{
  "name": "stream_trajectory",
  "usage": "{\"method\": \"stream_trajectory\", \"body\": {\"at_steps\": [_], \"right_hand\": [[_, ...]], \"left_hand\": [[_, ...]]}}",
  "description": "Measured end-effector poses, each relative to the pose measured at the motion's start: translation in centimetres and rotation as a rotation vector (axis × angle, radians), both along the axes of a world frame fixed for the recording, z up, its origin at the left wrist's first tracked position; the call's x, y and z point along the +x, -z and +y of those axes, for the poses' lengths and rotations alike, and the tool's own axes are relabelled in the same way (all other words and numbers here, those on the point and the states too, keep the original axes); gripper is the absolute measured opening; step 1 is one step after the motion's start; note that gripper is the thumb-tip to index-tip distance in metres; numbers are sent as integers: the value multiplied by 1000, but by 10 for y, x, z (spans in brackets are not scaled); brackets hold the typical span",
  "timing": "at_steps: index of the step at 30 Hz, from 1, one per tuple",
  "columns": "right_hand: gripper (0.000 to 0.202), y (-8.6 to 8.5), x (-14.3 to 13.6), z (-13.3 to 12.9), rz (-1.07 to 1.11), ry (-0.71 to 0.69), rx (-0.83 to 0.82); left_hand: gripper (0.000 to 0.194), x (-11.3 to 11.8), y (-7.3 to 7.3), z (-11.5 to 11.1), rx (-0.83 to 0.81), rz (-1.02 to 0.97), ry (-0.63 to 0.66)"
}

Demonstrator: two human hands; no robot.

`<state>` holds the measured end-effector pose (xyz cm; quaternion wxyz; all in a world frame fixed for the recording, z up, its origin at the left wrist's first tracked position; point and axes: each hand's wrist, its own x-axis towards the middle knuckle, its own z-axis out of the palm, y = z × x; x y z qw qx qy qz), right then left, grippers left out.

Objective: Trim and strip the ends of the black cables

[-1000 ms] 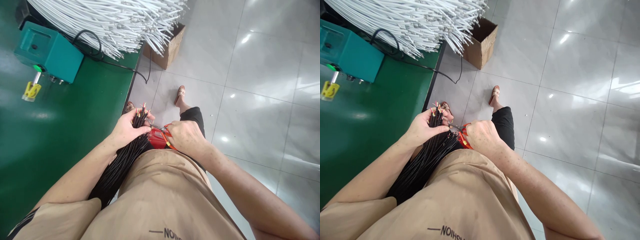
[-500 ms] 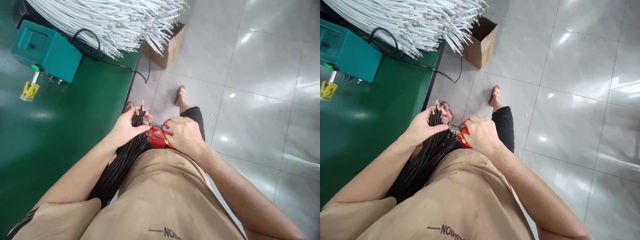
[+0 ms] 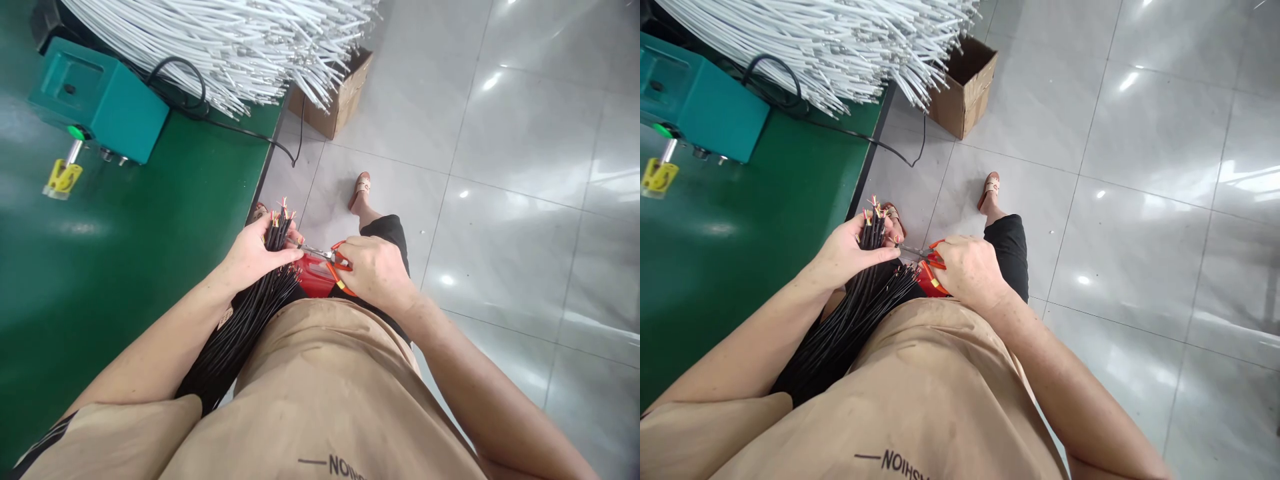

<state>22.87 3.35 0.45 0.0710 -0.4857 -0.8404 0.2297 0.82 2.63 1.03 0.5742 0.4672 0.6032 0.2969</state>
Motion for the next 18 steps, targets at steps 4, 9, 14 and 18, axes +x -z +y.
{"method": "stream_trajectory", "body": {"at_steps": [4, 9, 14, 18], "right_hand": [[33, 3, 4, -3, 105, 29, -178], [30, 12, -7, -14, 190, 106, -29], [36, 13, -21, -19, 211, 149, -38], [23, 14, -21, -19, 110, 180, 104]], "left_hand": [[36, 1, 0, 1, -23, -19, -37], [40, 1, 1, 1, -49, -18, -69], [39, -3, 1, 1, -115, -135, -51], [39, -4, -1, 3, -163, -252, -67]]}}
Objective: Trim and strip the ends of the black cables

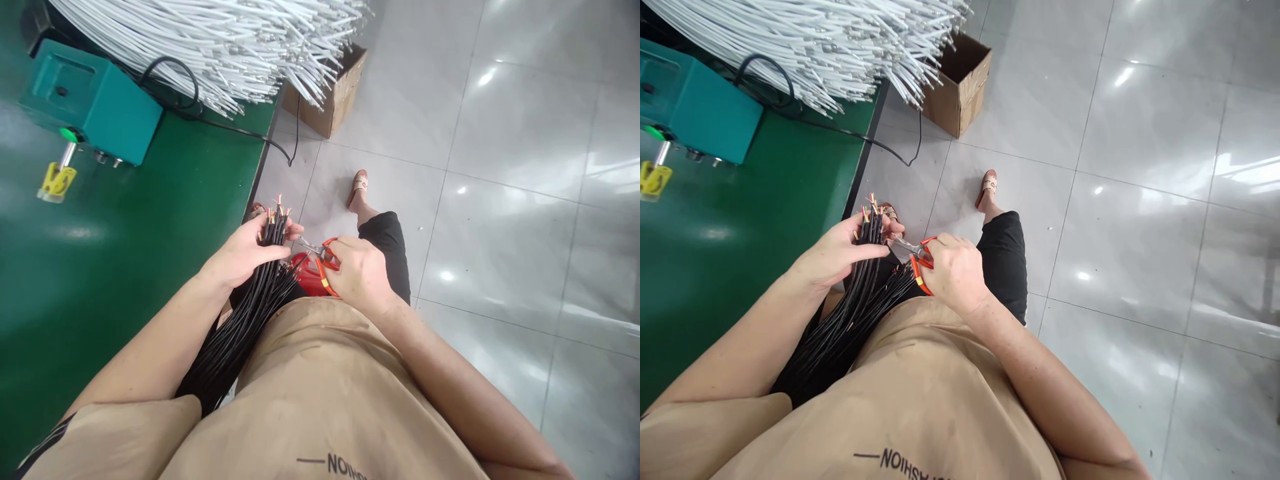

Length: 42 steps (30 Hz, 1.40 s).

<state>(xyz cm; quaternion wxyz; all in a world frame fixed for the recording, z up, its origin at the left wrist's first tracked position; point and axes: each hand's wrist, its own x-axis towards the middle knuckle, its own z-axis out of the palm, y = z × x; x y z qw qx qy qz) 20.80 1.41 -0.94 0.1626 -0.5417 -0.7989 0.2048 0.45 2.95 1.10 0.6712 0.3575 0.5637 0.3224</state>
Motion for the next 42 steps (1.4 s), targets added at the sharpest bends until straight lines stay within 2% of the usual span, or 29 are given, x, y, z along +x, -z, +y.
{"method": "stream_trajectory", "body": {"at_steps": [3, 6, 10, 13, 15, 17, 20, 25, 31, 35, 38, 42], "right_hand": [[21, 0, 2, -2, -147, -4, 165], [28, -3, 0, -5, -254, -39, 278], [29, -5, 1, -8, -289, -50, 310], [21, -5, 5, -7, -169, 47, 168], [21, -5, 5, -5, 12, 119, -19], [29, -5, 2, -3, 233, 190, -229], [31, -5, -9, -2, 545, 290, -517], [22, -5, -24, -5, 955, 426, -873], [16, -12, -28, -4, 1105, 474, -974], [13, -17, -29, -1, 1208, 442, -1014], [13, -15, -28, 0, 1189, 427, -999], [14, -10, -28, -1, 1144, 491, -973]], "left_hand": [[30, 4, -2, 0, -4, 37, -21], [29, 10, -2, -3, 82, 185, 18], [27, 11, -1, -5, 140, 349, -53], [22, 7, -2, -2, 42, 159, -98], [28, 3, -4, 0, -73, -30, -41], [38, -1, -5, 0, -166, -136, 27], [50, -4, -5, -1, -186, -176, 67], [53, -4, -1, -3, -164, -182, 93], [53, -1, -2, -3, -168, -123, 79], [42, 1, -1, -3, -113, -84, 109], [40, 1, 0, -3, -67, -67, 115], [43, 0, 1, -3, -38, 29, 93]]}}
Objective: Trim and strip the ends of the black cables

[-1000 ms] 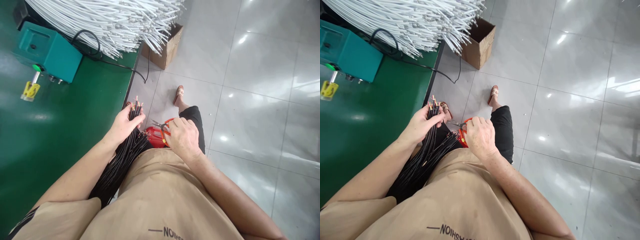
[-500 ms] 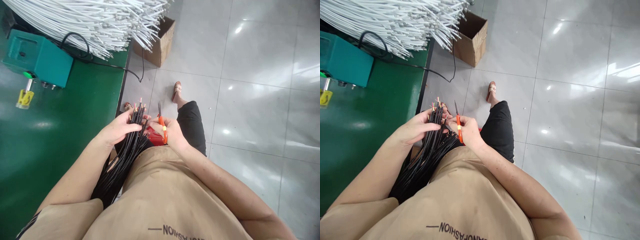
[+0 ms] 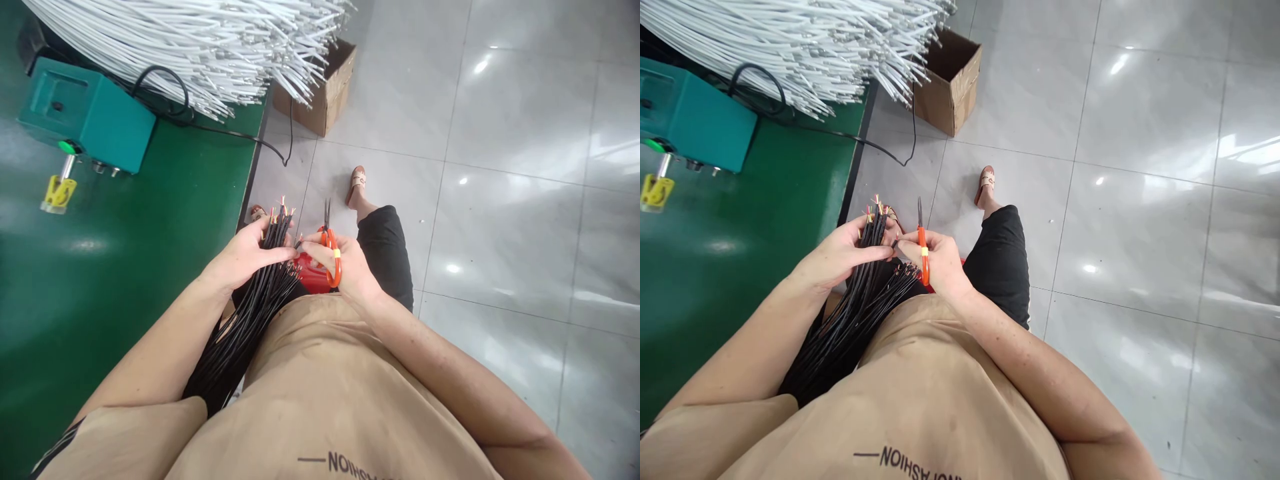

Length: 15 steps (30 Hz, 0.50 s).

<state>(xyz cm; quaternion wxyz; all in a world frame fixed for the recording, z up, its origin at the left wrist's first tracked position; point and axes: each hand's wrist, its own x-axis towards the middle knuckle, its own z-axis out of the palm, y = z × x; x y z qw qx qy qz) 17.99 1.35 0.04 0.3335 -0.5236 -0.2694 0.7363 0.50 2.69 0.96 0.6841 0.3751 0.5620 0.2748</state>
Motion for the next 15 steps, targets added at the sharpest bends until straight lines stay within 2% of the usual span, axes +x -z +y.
{"method": "stream_trajectory", "body": {"at_steps": [6, 9, 15], "right_hand": [[21, -1, -2, -2, 6, 27, -38], [25, -3, -3, -3, 8, 31, 4], [20, -2, -5, -3, -112, 77, 90]], "left_hand": [[44, -1, 3, -1, 30, 36, -10], [44, -2, 4, -2, 38, 40, -2], [45, -2, 0, -1, 32, 3, 57]]}}
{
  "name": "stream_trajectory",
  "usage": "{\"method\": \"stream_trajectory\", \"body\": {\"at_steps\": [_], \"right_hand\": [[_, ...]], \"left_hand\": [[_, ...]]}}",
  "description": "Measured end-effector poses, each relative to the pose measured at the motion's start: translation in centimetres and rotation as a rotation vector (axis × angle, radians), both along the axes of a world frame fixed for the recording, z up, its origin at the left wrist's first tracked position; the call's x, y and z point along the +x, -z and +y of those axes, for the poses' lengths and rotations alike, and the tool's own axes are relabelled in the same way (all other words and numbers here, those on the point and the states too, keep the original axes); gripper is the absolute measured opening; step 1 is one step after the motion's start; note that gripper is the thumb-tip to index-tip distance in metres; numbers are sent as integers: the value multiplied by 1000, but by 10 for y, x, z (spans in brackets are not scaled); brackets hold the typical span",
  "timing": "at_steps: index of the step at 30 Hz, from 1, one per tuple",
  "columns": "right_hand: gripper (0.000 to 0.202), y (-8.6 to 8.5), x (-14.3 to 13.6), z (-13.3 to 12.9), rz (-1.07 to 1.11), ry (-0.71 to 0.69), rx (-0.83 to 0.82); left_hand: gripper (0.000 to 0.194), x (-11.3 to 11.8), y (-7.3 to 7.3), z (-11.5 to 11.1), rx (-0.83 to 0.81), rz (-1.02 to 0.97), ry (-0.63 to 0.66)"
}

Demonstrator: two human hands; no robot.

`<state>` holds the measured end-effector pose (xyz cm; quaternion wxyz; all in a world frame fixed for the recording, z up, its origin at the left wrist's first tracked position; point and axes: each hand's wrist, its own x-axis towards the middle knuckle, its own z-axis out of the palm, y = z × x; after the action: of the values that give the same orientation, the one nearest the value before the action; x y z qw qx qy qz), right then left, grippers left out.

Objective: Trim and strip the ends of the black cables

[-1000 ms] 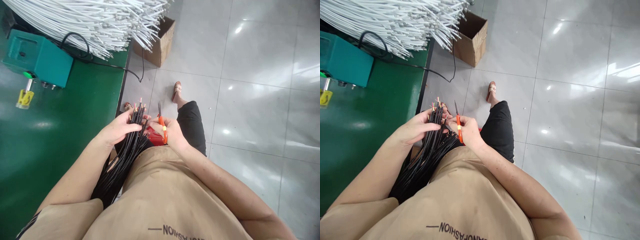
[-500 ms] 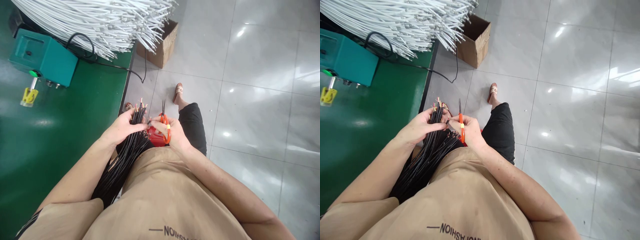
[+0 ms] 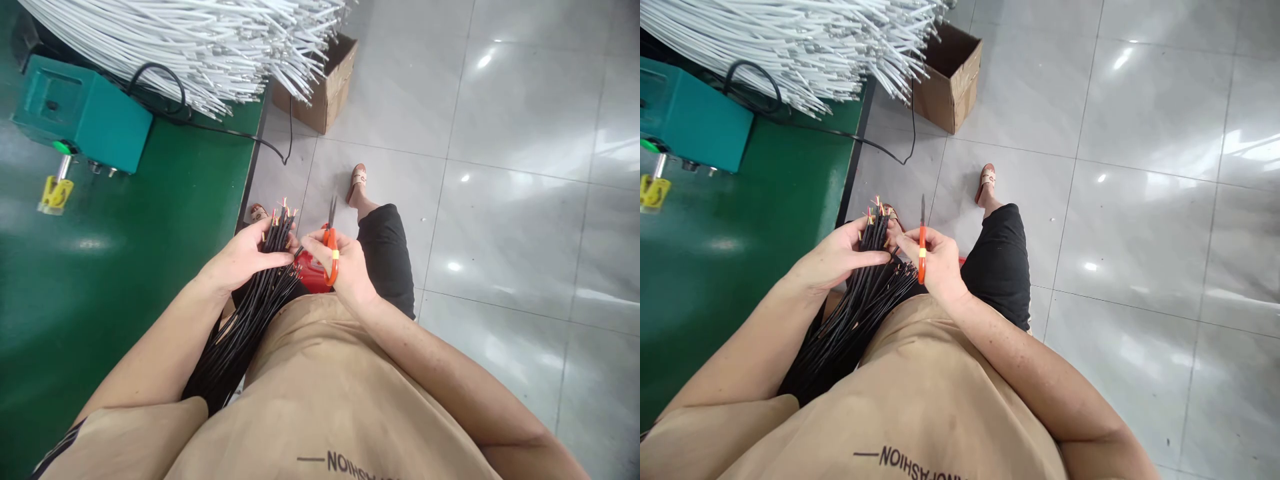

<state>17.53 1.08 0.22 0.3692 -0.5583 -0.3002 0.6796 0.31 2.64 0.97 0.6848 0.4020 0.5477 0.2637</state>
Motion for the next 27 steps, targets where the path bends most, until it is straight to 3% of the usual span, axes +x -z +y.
{"method": "stream_trajectory", "body": {"at_steps": [4, 7, 11, 17, 27], "right_hand": [[20, 5, 2, -1, -173, 114, 120], [19, 10, 3, -2, -232, 15, 169], [27, 14, 0, -3, -149, -115, 57], [24, 15, -4, 1, 34, -101, -65], [17, 11, -5, 2, 186, -102, -126]], "left_hand": [[44, 1, -5, 1, -64, -70, -18], [46, 1, -6, 1, -92, -87, -29], [51, -1, -4, 0, -94, -108, -12], [50, -1, -3, 0, -94, -100, 13], [52, -1, -1, -1, -151, -116, -60]]}}
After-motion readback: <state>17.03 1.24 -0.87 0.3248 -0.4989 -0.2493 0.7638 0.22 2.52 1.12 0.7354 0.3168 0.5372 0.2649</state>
